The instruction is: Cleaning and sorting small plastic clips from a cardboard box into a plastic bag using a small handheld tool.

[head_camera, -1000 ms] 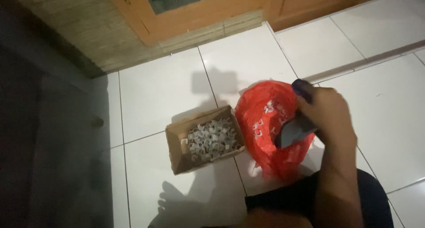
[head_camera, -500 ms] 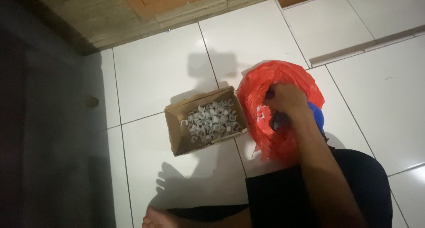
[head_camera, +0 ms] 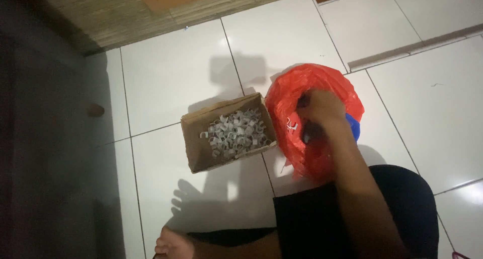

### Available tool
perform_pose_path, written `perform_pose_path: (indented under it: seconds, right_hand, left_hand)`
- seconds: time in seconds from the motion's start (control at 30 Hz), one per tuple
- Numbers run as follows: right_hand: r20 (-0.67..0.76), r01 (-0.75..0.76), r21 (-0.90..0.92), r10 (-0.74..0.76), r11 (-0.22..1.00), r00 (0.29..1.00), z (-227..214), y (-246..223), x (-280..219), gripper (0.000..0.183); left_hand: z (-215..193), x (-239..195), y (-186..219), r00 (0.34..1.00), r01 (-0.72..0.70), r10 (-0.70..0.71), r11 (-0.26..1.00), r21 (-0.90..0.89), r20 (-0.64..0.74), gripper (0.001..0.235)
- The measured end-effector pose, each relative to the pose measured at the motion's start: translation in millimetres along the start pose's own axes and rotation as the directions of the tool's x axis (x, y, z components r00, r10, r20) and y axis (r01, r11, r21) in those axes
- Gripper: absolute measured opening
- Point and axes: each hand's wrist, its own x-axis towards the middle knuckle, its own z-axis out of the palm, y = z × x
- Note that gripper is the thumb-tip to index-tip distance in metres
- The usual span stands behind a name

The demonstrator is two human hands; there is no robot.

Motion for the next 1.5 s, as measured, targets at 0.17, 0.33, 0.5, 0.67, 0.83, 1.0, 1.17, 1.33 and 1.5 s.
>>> perform_pose_path:
  seconds: [0.17, 0.33, 0.5, 0.67, 0.83, 1.0, 1.17, 1.33, 1.5]
  right_hand:
    - [-0.047, -0.019, 0.149, 0.026, 0.989, 0.999, -48, -22, -50, 0.031]
    - [-0.098, -0.099, 0.259, 0.128, 0.961, 0.987, -77, -26, -70, 0.026]
    - [-0.112, 0.030, 0.481, 0.028, 0.876, 0.993, -96, -14, -82, 0.034]
    - [-0.421, 0.631, 0.678, -0.504, 0.376, 0.754, -88, 14, -77, 0.019]
    - [-0.533, 0.682, 0.728, -0.569, 0.070, 0.626, -72, 12, -70, 0.023]
    - [-0.617, 0.746, 0.666, -0.561, 0.002, 0.552, -66, -13, -89, 0.031]
    - [-0.577, 0.736, 0.630, -0.486, 0.246, 0.657, -52, -29, -94, 0.041]
    - [-0.622, 0.818, 0.486, -0.535, 0.308, 0.571, -61, -48, -99, 0.032]
    - [-0.657, 0.898, 0.364, -0.615, 0.248, 0.436, -60, -55, -94, 0.019]
  left_hand:
    - [-163, 13, 147, 0.893, 0.446, -0.398, 0.843, -0.301, 0.211, 0.063]
    - [-219, 5, 180, 0.882, 0.440, -0.412, 0.894, -0.084, 0.228, 0.050]
    - [-225, 4, 181, 0.921, 0.314, -0.316, 0.948, 0.046, 0.230, 0.031]
    - [-226, 2, 176, 0.950, 0.078, -0.147, 0.965, 0.249, 0.276, 0.045]
    - [-257, -15, 240, 0.987, -0.111, 0.111, 0.994, -0.001, 0.120, 0.036]
    - [-431, -21, 411, 0.633, -0.166, 0.756, -0.074, -0.983, -0.164, 0.040]
    - [-395, -25, 430, 0.537, 0.357, 0.843, -0.206, -0.911, 0.019, 0.041]
    - [-377, -9, 426, 0.594, 0.284, 0.803, -0.157, -0.946, 0.045, 0.046]
    - [-357, -2, 432, 0.625, 0.323, 0.774, -0.134, -0.937, 0.104, 0.039]
